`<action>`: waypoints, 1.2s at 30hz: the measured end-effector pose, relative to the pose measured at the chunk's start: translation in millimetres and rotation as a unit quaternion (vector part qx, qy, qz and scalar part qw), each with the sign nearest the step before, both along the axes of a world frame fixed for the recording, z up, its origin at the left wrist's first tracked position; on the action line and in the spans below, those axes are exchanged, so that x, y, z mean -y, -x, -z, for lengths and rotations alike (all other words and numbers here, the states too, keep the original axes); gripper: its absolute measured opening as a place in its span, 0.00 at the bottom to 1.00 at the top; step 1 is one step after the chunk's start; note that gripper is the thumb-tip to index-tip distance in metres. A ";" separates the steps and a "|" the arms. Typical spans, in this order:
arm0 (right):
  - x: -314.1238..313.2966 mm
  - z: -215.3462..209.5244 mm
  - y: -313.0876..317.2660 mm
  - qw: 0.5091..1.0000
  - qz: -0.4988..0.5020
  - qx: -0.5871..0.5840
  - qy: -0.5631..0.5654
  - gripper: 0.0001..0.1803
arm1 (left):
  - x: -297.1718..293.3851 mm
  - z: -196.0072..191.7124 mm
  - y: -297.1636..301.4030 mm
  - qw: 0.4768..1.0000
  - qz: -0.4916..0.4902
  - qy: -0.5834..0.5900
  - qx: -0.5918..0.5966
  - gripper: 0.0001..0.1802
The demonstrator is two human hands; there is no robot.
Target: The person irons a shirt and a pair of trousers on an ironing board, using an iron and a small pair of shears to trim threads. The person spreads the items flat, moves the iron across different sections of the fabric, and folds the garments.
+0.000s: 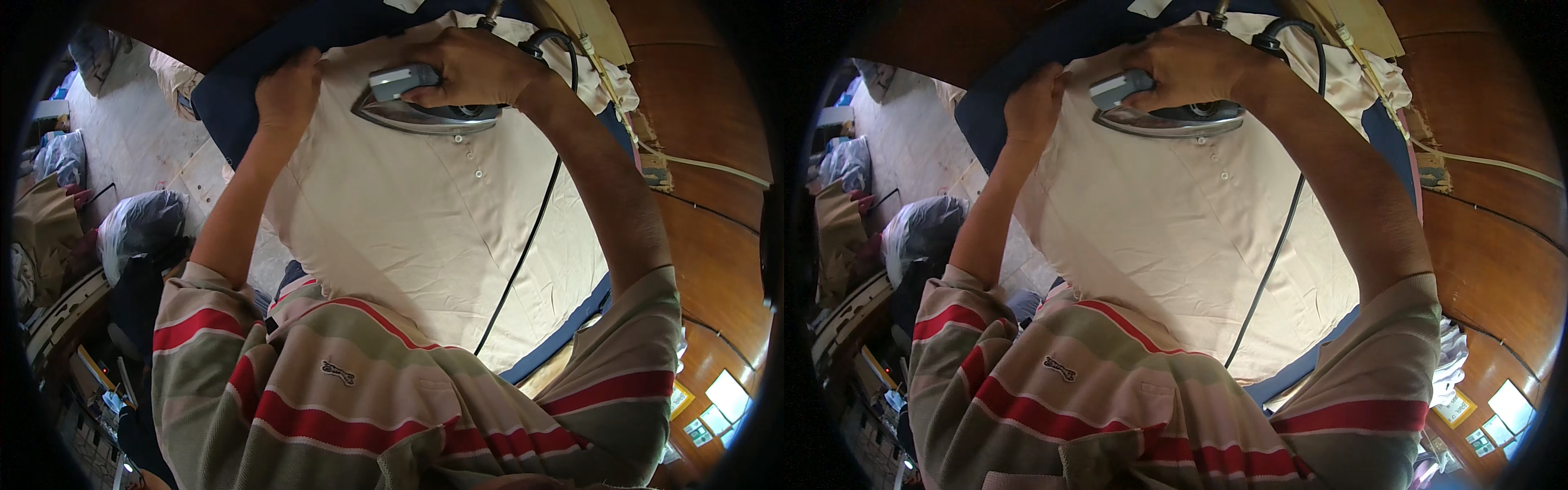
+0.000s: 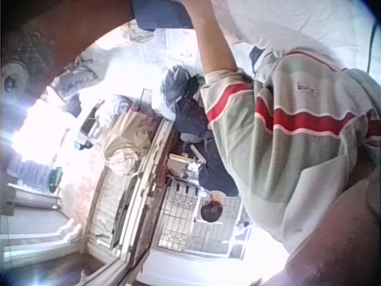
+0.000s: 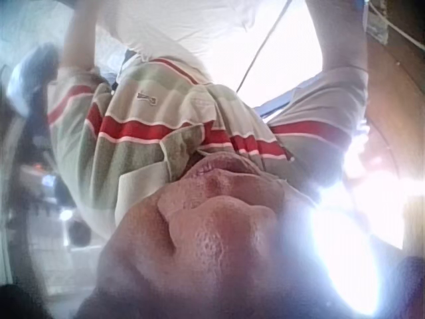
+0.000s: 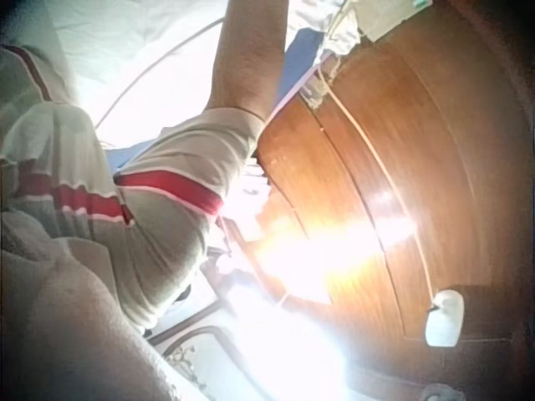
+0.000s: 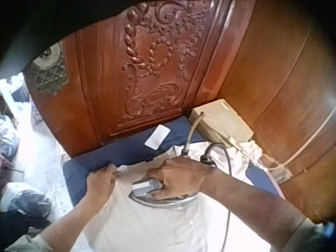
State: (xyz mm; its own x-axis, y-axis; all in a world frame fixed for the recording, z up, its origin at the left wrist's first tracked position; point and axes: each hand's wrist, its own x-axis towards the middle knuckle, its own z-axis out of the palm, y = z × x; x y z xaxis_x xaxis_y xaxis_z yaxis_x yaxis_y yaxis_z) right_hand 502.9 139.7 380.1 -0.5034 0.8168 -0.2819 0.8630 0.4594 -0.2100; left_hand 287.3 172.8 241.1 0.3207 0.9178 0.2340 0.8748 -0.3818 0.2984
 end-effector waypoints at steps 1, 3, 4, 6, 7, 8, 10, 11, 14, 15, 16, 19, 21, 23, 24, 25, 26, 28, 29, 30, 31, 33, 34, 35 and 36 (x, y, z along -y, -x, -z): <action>-0.6 0.4 4.9 1.000 0.011 0.007 0.015 0.23 | -0.8 -2.0 2.9 1.000 -0.005 0.017 -0.009 0.06; -6.1 8.4 8.0 1.000 -0.014 -0.009 0.005 0.24 | -3.3 10.8 9.8 0.999 0.006 -0.037 0.010 0.05; -7.7 12.7 8.1 1.000 -0.018 -0.012 -0.004 0.24 | -4.7 12.7 10.0 0.998 0.012 -0.064 0.020 0.04; -9.3 16.7 7.1 1.000 -0.012 -0.017 -0.012 0.25 | -6.7 16.2 9.7 0.996 0.020 -0.074 0.049 0.05; -10.2 16.1 6.7 1.000 -0.005 -0.018 -0.012 0.26 | -7.4 15.5 10.5 0.995 0.022 -0.079 0.062 0.05; -11.3 15.2 5.5 1.000 0.002 -0.020 -0.012 0.26 | -7.5 14.9 11.2 0.995 0.027 -0.072 0.069 0.06; -14.1 11.8 -8.1 0.999 0.041 -0.014 -0.011 0.26 | -6.8 13.7 12.7 0.994 0.034 -0.058 0.083 0.08; -14.1 11.1 -17.1 0.998 0.060 -0.009 -0.009 0.26 | -6.0 13.2 12.1 0.994 0.033 -0.052 0.093 0.09; -9.0 11.3 -34.6 0.999 0.037 -0.003 -0.008 0.24 | -4.2 13.7 13.3 0.993 0.032 -0.044 0.109 0.10; -7.7 12.0 -37.1 1.000 0.021 0.000 -0.003 0.23 | -4.7 16.0 14.1 0.993 0.032 -0.052 0.106 0.11; -6.1 10.4 -37.5 0.999 0.024 -0.019 0.028 0.21 | -6.4 15.7 13.5 0.992 0.036 -0.062 0.102 0.11; -4.2 13.5 -33.6 0.999 -0.017 -0.031 0.005 0.21 | -6.2 15.0 11.6 0.994 0.022 -0.044 0.101 0.10; -5.9 11.2 -26.0 0.999 -0.013 -0.032 -0.001 0.21 | -6.4 17.1 12.0 0.993 0.018 -0.046 0.108 0.10; -8.3 10.2 -21.7 0.998 -0.034 -0.057 -0.016 0.22 | -5.0 10.4 12.6 0.994 0.010 -0.018 0.104 0.10; -6.3 9.0 -18.1 0.998 -0.007 -0.057 -0.009 0.23 | -4.4 6.8 10.6 0.995 0.002 0.012 0.098 0.10; -5.1 6.6 -12.5 0.998 0.019 -0.058 -0.001 0.24 | -5.9 0.9 11.8 0.995 -0.008 0.040 0.092 0.11; -2.5 3.4 -5.6 0.997 0.044 -0.059 0.006 0.25 | -5.8 -6.0 18.6 0.993 -0.013 0.051 0.108 0.12; 12.1 -13.0 13.1 0.996 0.081 -0.047 0.001 0.24 | 4.2 -20.7 40.9 0.987 -0.021 0.075 0.138 0.14; 22.4 -19.8 21.9 0.994 0.103 -0.041 0.002 0.24 | 15.4 -22.4 56.2 0.986 -0.041 0.067 0.147 0.14; 31.4 -20.6 28.3 0.990 0.123 -0.063 0.010 0.22 | 29.3 -21.5 74.2 0.984 -0.061 0.059 0.155 0.15; 42.5 -24.0 41.5 0.991 0.131 -0.038 0.001 0.22 | 48.2 -11.9 91.5 0.989 -0.072 0.026 0.128 0.14; 58.6 -15.5 56.0 0.989 0.144 -0.037 0.020 0.23 | 72.8 -0.5 101.9 0.990 -0.094 -0.014 0.106 0.13; 63.2 -11.9 63.0 0.984 0.167 -0.044 0.047 0.23 | 82.0 -1.9 97.8 0.989 -0.102 -0.014 0.106 0.13; 67.7 -1.5 69.5 0.982 0.177 -0.045 0.050 0.24 | 88.2 -0.1 96.1 0.988 -0.111 -0.016 0.109 0.12; 71.8 5.6 76.6 0.980 0.184 -0.056 0.042 0.24 | 88.1 10.0 97.4 0.987 -0.118 -0.017 0.110 0.13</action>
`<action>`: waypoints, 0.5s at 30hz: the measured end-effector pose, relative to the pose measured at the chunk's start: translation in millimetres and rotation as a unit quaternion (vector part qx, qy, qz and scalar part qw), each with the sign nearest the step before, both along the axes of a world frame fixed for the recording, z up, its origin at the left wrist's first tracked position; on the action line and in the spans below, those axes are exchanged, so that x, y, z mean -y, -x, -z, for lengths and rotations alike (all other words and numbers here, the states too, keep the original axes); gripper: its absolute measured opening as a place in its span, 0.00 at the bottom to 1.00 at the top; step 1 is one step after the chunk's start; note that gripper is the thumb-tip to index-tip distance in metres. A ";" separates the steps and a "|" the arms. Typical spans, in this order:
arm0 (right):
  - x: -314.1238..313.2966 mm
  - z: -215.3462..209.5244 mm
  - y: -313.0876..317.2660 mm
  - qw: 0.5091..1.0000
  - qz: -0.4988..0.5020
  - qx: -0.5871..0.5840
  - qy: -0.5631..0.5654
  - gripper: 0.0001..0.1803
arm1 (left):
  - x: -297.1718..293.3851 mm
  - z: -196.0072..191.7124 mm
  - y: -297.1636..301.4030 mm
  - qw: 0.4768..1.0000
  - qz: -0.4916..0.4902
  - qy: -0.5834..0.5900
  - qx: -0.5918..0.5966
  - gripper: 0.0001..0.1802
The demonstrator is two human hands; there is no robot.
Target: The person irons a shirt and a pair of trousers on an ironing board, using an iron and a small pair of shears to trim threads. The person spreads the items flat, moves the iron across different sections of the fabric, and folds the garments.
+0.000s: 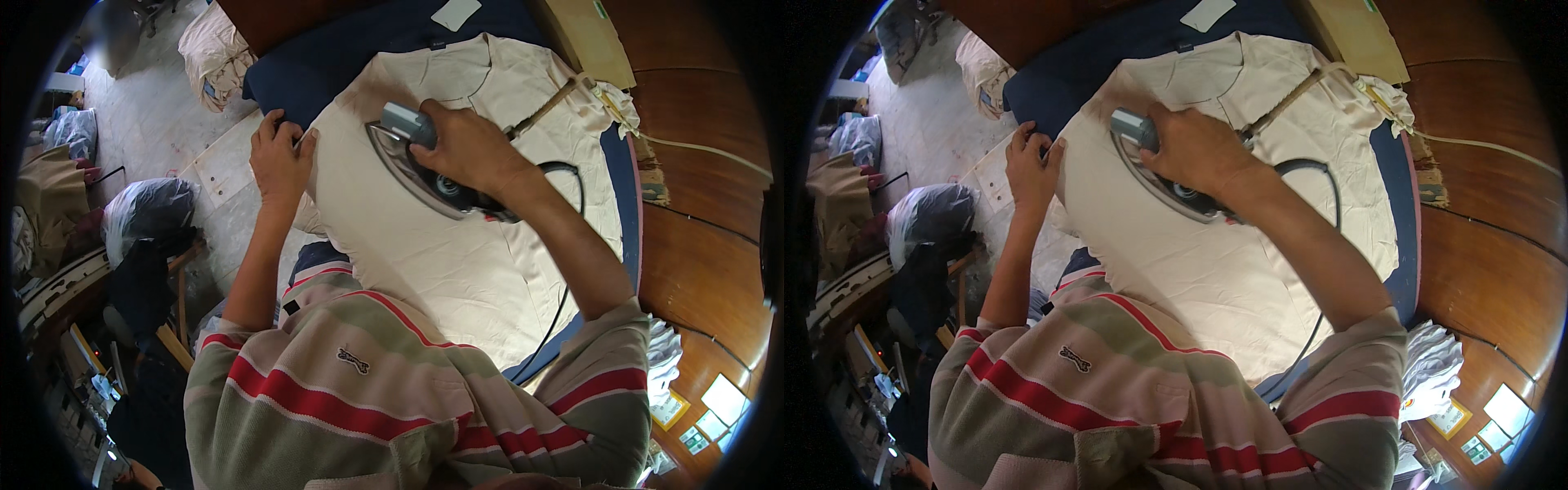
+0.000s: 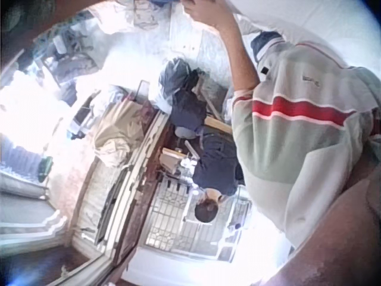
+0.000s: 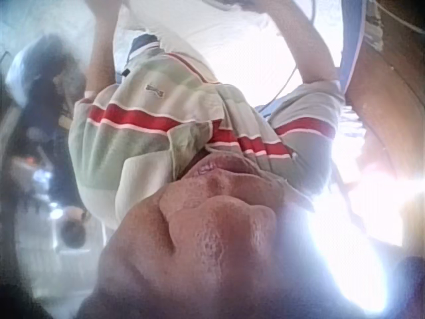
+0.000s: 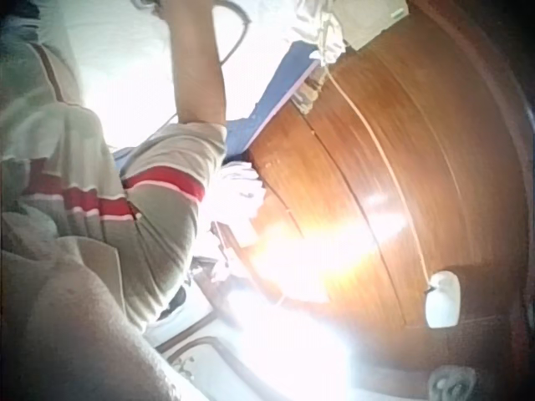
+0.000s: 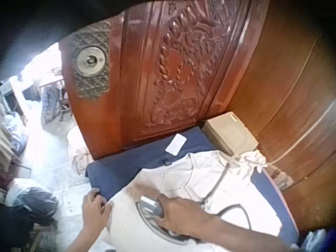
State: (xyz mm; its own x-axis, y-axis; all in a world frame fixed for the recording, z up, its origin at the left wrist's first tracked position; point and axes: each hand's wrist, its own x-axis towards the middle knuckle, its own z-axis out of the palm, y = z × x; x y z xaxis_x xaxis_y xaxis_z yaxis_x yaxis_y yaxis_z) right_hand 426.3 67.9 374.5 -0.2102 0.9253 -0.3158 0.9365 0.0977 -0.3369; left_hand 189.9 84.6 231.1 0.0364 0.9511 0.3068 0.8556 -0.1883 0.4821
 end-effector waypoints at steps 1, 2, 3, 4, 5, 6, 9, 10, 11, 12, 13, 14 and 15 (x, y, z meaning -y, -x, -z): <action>3.4 3.9 6.5 1.000 0.009 -0.009 -0.007 0.24 | -0.1 3.0 0.4 1.000 -0.001 -0.005 0.010 0.13; -1.7 3.7 11.7 0.999 0.025 -0.007 -0.019 0.25 | -0.1 4.9 0.8 1.000 -0.002 -0.010 0.021 0.13; -15.4 4.5 14.6 0.999 0.040 -0.006 -0.031 0.26 | -0.3 6.0 1.5 0.999 -0.002 -0.014 0.031 0.12; -30.0 8.1 15.8 0.997 0.060 -0.006 -0.042 0.27 | -0.8 6.9 1.8 0.999 -0.004 -0.004 0.052 0.12; -46.8 12.8 15.3 0.994 0.081 -0.006 -0.072 0.29 | -1.5 6.3 1.2 0.997 -0.005 0.007 0.073 0.12; -56.5 8.4 20.7 0.994 0.094 -0.015 -0.058 0.30 | 1.8 5.1 4.7 0.995 -0.013 0.010 0.096 0.13; -69.4 3.3 31.3 0.994 0.095 -0.048 -0.029 0.31 | -2.5 6.8 7.8 0.996 -0.012 0.025 0.085 0.14; -69.4 5.7 35.7 0.994 0.089 -0.060 -0.023 0.30 | -3.6 7.0 8.7 0.996 -0.006 0.023 0.089 0.14; -63.6 12.4 40.8 0.996 0.054 -0.064 -0.037 0.30 | -4.2 7.8 8.7 0.995 -0.001 0.022 0.093 0.14; -53.5 20.8 46.6 0.996 0.019 -0.067 -0.051 0.30 | -6.1 8.0 9.8 0.995 0.005 0.020 0.097 0.14; -43.3 23.5 53.3 0.996 -0.014 -0.070 -0.061 0.29 | -5.8 10.0 10.9 0.995 0.010 0.014 0.094 0.14; -42.0 24.2 59.4 0.995 0.007 -0.069 -0.069 0.27 | -7.1 12.3 12.1 0.996 0.016 0.009 0.091 0.14; -47.5 23.7 64.8 0.995 0.012 -0.068 -0.073 0.27 | -8.8 14.4 12.6 0.996 0.023 0.003 0.088 0.15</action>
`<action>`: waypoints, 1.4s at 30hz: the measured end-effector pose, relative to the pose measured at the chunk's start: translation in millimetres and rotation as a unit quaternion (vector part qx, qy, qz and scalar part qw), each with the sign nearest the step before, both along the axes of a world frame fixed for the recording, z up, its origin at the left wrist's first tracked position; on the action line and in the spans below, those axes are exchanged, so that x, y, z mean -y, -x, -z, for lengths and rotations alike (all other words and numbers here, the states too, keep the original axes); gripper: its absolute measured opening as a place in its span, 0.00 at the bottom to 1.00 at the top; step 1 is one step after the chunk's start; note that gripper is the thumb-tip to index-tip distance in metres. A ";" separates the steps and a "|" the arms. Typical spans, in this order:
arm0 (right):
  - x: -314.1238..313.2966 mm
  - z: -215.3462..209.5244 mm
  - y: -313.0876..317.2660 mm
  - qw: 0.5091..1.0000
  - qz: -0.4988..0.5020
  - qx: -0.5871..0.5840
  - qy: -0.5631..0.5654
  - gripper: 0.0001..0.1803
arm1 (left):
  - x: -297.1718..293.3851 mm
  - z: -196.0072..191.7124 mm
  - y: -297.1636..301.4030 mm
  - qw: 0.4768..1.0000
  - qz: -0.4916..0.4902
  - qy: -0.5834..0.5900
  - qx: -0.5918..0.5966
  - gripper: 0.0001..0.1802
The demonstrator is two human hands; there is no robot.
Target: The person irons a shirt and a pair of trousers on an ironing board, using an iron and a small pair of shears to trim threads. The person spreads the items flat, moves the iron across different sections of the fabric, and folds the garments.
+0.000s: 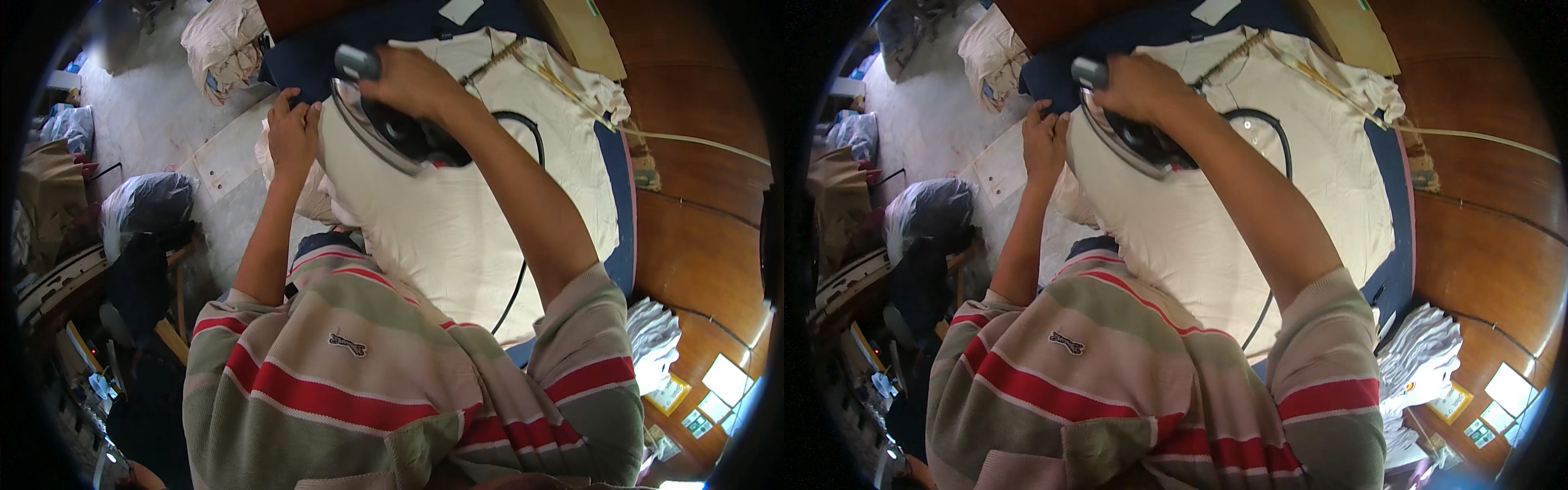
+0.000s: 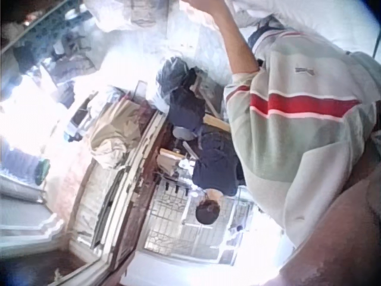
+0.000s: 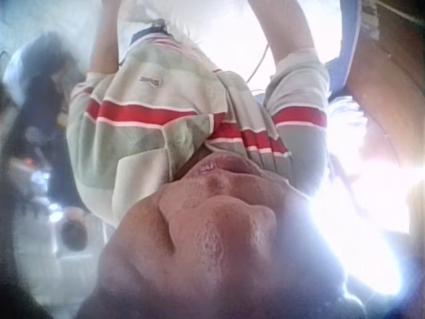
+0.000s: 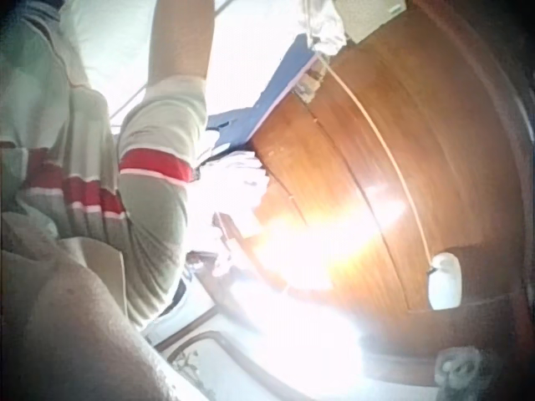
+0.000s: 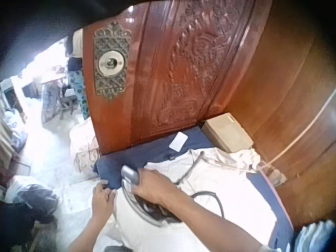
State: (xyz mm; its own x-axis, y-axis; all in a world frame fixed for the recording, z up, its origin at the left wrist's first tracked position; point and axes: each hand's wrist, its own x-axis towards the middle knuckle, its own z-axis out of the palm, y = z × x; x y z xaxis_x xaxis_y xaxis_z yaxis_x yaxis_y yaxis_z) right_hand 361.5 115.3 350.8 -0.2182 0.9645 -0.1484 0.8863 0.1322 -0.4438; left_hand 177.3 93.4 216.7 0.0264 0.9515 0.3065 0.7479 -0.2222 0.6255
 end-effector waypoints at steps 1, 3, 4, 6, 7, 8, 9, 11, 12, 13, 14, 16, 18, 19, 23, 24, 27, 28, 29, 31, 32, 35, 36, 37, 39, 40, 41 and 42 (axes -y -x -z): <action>-8.0 1.4 3.5 1.000 0.010 -0.001 -0.001 0.27 | -0.1 1.1 1.0 1.000 0.001 -0.001 -0.007 0.14; -7.1 -4.0 7.7 0.999 0.032 -0.004 0.024 0.27 | 0.5 -0.8 3.1 1.000 0.006 -0.001 -0.022 0.13; -1.1 0.1 4.2 0.999 0.029 -0.014 0.007 0.26 | 1.0 -2.0 1.5 1.000 0.002 -0.001 -0.022 0.12; 24.6 3.4 0.4 0.999 0.041 -0.028 0.018 0.25 | 1.9 -2.5 0.4 1.000 -0.019 0.000 -0.020 0.11; 40.0 0.4 -3.0 0.997 0.051 -0.025 0.043 0.25 | 3.0 -3.8 -3.6 0.999 -0.037 -0.029 0.001 0.12; 57.9 -4.6 -5.1 0.996 0.056 -0.022 0.067 0.24 | 1.2 -3.5 -7.8 0.996 0.002 -0.042 0.073 0.12; 76.3 -9.9 -7.1 0.994 0.062 -0.019 0.091 0.24 | -1.7 -3.1 -13.9 0.987 0.041 -0.055 0.145 0.12; 113.2 -17.5 -12.3 0.991 0.078 -0.004 0.105 0.23 | 3.2 -14.7 -31.6 0.959 0.162 0.008 0.232 0.16; 132.0 -19.9 -14.5 0.989 0.087 -0.005 0.119 0.22 | 5.3 -11.8 -34.2 0.981 0.175 -0.026 0.078 0.18; 150.0 -29.7 -12.9 0.983 0.096 0.004 0.159 0.22 | 7.0 -6.0 -36.2 0.978 0.181 -0.061 -0.080 0.19; 169.4 -32.9 -13.8 0.978 0.097 0.025 0.182 0.21 | 6.6 -0.6 -37.5 0.950 0.179 -0.097 -0.237 0.21; 215.3 -31.1 -20.1 0.982 0.089 0.007 0.167 0.21 | -4.8 3.7 -35.4 0.939 0.177 -0.072 -0.285 0.25; 244.5 -36.2 -31.9 0.970 0.139 -0.014 0.198 0.21 | -1.8 0.0 -37.9 0.933 0.168 -0.065 -0.312 0.25; 252.5 -36.0 -42.5 0.961 0.200 -0.017 0.193 0.22 | -1.4 -1.2 -40.5 0.930 0.150 -0.062 -0.329 0.25; 261.5 -20.2 -92.1 0.921 0.374 -0.055 0.098 0.22 | -3.2 -15.2 -62.7 0.924 0.182 -0.165 -0.293 0.27; 254.0 -17.7 -100.5 0.919 0.382 -0.067 0.063 0.22 | -12.0 -17.1 -70.3 0.934 0.184 -0.169 -0.255 0.27; 215.7 -13.2 -101.2 0.937 0.335 -0.096 0.018 0.23 | -52.6 -15.8 -88.2 0.960 0.111 -0.154 -0.206 0.23; 200.2 -11.4 -99.1 0.940 0.325 -0.098 0.022 0.23 | -64.2 -15.8 -92.3 0.966 0.106 -0.112 -0.207 0.21; 185.3 -11.1 -94.9 0.943 0.315 -0.100 0.026 0.23 | -73.8 -17.9 -95.6 0.970 0.103 -0.070 -0.207 0.19; 155.9 -9.9 -89.5 0.951 0.294 -0.091 0.029 0.24 | -88.2 -18.8 -99.5 0.974 0.108 -0.017 -0.199 0.17; 142.9 -9.2 -87.6 0.955 0.285 -0.080 0.028 0.25 | -92.8 -17.7 -101.4 0.974 0.119 -0.006 -0.190 0.16; 106.3 -14.6 -83.4 0.961 0.269 -0.070 -0.003 0.26 | -100.8 -8.0 -97.2 0.977 0.133 -0.033 -0.166 0.13; 93.2 -14.6 -82.7 0.961 0.265 -0.070 -0.017 0.27 | -103.1 -4.0 -93.6 0.977 0.134 -0.052 -0.159 0.13; 77.2 -9.5 -87.3 0.959 0.277 -0.057 -0.030 0.27 | -104.3 -4.4 -95.5 0.977 0.137 -0.055 -0.155 0.12; 46.0 -2.6 -93.4 0.966 0.254 -0.043 -0.037 0.27 | -105.0 -7.7 -97.4 0.977 0.143 -0.061 -0.148 0.11; 32.2 -0.1 -95.8 0.969 0.241 -0.036 -0.042 0.28 | -106.1 -7.9 -97.0 0.976 0.148 -0.066 -0.146 0.10; 19.7 1.7 -98.1 0.964 0.261 -0.045 -0.026 0.27 | -107.4 -8.2 -98.3 0.975 0.153 -0.072 -0.142 0.10; 8.7 3.2 -100.6 0.958 0.283 -0.054 -0.010 0.26 | -108.6 -8.8 -100.0 0.974 0.159 -0.078 -0.138 0.10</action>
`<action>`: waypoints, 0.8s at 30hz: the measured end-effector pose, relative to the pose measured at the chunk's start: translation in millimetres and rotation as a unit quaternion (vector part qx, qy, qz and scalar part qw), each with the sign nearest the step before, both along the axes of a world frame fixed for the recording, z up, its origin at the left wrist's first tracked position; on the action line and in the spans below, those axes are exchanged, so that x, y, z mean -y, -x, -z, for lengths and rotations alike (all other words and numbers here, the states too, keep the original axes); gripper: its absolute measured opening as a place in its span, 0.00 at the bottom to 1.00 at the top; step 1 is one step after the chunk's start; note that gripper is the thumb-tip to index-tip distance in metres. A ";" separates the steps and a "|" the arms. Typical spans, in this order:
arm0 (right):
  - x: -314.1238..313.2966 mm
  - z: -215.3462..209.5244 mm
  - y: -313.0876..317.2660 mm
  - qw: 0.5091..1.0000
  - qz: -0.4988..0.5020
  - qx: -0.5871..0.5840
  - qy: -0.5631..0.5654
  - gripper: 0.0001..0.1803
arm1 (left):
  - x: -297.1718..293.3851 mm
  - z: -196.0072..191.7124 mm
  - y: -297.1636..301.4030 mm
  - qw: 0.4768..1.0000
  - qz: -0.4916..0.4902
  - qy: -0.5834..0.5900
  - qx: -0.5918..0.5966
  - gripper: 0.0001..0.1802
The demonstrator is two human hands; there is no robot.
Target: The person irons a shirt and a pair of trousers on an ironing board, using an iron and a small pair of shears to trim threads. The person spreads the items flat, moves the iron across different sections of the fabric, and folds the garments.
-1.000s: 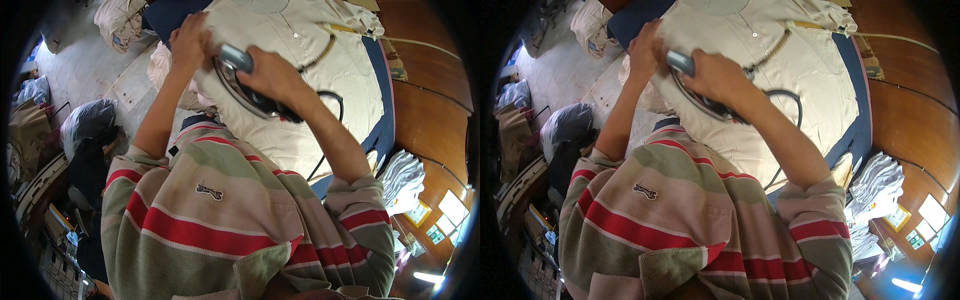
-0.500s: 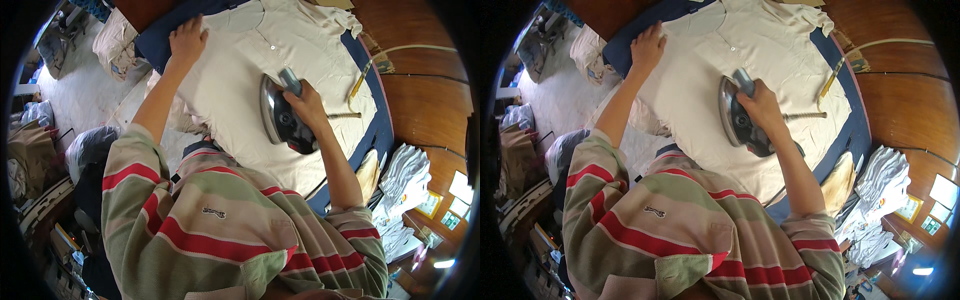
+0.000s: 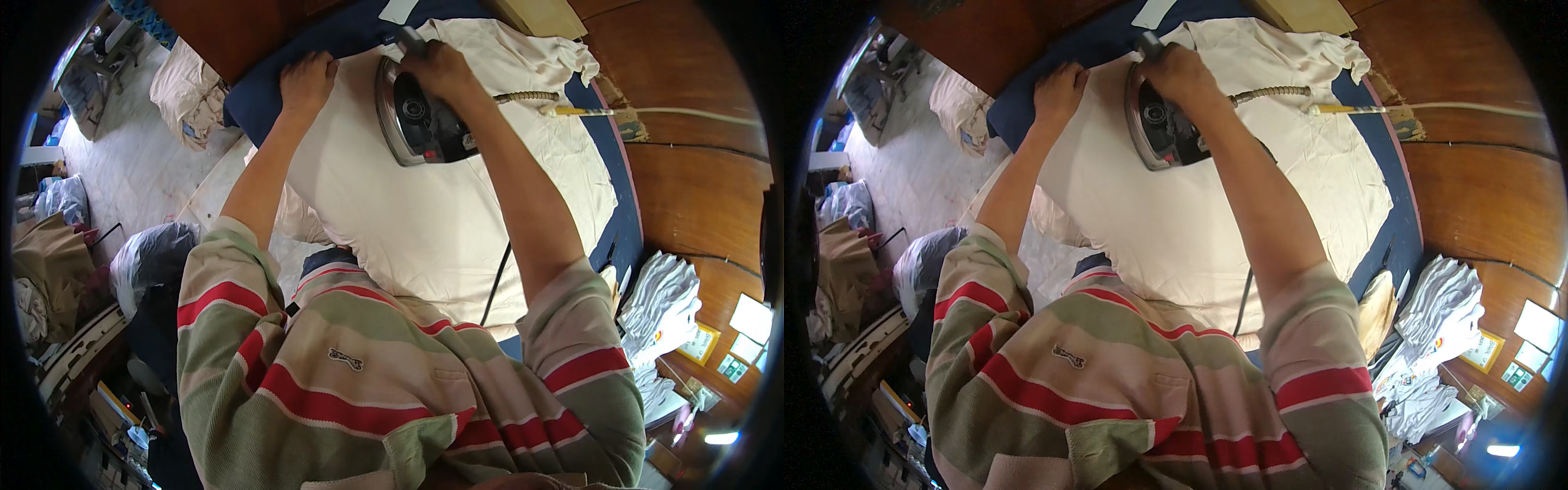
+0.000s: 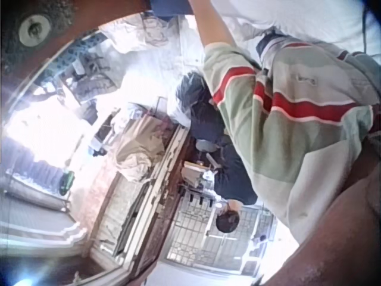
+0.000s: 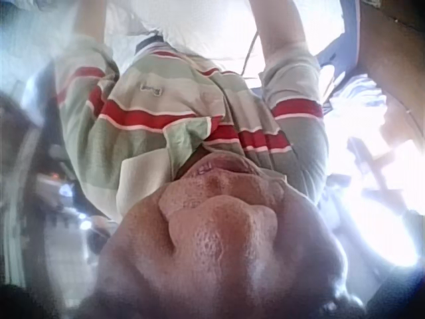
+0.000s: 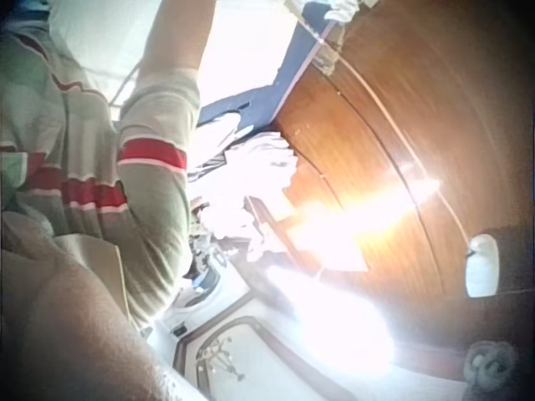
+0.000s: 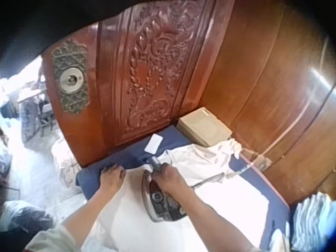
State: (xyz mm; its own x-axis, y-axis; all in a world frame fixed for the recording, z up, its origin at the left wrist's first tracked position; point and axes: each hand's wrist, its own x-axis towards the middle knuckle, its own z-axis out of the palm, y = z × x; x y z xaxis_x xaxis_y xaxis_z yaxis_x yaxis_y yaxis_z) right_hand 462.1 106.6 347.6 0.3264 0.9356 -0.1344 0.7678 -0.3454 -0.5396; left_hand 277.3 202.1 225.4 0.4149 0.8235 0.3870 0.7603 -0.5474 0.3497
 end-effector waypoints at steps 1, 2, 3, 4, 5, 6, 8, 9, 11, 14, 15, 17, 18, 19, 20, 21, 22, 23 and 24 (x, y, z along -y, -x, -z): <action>-8.1 -1.0 4.1 1.000 0.015 -0.016 0.017 0.26 | -0.7 0.7 3.3 1.000 0.000 -0.008 0.002 0.10; -8.2 -1.6 6.6 0.999 -0.036 0.029 0.008 0.26 | -1.3 1.2 5.7 1.000 0.000 -0.017 0.004 0.10; -3.2 -2.1 8.3 0.994 -0.087 0.073 -0.001 0.27 | -1.5 1.7 7.5 1.000 0.001 -0.026 0.006 0.10; 0.9 -8.2 12.9 0.983 -0.139 0.117 -0.012 0.27 | -1.1 0.2 9.1 1.000 0.000 -0.006 0.004 0.10; 2.1 -14.0 16.6 0.996 -0.076 0.043 0.026 0.28 | 0.1 -1.0 9.6 1.000 -0.001 0.013 0.002 0.10; -3.5 -10.0 14.0 0.998 -0.044 0.025 0.033 0.27 | 0.3 -2.5 9.5 0.999 -0.002 0.032 0.000 0.10; -13.2 -5.8 11.8 0.999 0.022 -0.013 0.043 0.24 | -0.4 -1.7 7.8 1.000 0.003 0.021 0.012 0.10; -12.5 -3.0 10.8 1.000 0.003 -0.002 0.027 0.25 | -1.7 -1.5 7.4 1.000 0.005 0.015 0.017 0.10; -7.9 -5.9 21.7 0.999 -0.038 0.015 0.000 0.25 | -4.3 1.3 10.3 0.999 0.004 0.031 0.032 0.10; -27.7 -3.0 18.8 0.997 -0.072 0.016 0.000 0.29 | -6.5 -1.9 4.0 0.999 -0.001 0.045 0.022 0.10; -36.6 8.8 5.1 0.995 -0.097 0.002 -0.014 0.29 | -6.0 -5.6 -1.2 0.999 -0.001 0.046 0.014 0.10; -30.6 -7.8 26.0 0.990 -0.135 0.034 -0.004 0.31 | -7.9 0.4 9.4 0.999 -0.011 0.030 0.022 0.12; -29.9 -15.2 35.1 0.987 -0.155 0.051 0.000 0.31 | -9.5 2.6 15.0 0.999 -0.018 0.020 0.027 0.13; -30.0 -4.3 26.6 0.997 -0.068 0.004 0.043 0.34 | -5.0 -3.3 12.6 0.999 -0.018 0.032 0.028 0.14; -27.1 -7.5 28.5 0.996 -0.077 0.004 0.041 0.34 | -1.3 -10.1 16.2 0.998 -0.026 0.045 0.028 0.14; -18.6 -11.5 30.5 0.995 -0.088 0.004 0.039 0.35 | 4.7 -16.3 22.3 0.997 -0.036 0.057 0.027 0.15; -9.7 -18.7 33.5 0.995 -0.096 0.005 0.038 0.35 | 16.2 -21.7 31.6 0.997 -0.063 0.039 0.032 0.15; -3.5 -22.8 36.9 0.993 -0.104 -0.017 0.057 0.35 | 33.6 -23.4 43.6 0.995 -0.090 0.025 0.033 0.15; 1.3 -20.8 41.3 0.991 -0.107 -0.018 0.073 0.35 | 53.3 -25.0 54.2 0.993 -0.108 0.024 0.031 0.14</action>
State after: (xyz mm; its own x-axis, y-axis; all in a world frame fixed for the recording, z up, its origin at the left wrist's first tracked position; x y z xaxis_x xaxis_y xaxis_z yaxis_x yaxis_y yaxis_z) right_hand 420.8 105.3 368.4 0.1148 0.9524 -0.2823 0.8132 -0.2533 -0.5240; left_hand 223.1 148.8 250.4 0.2027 0.9088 0.3647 0.8347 -0.3551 0.4210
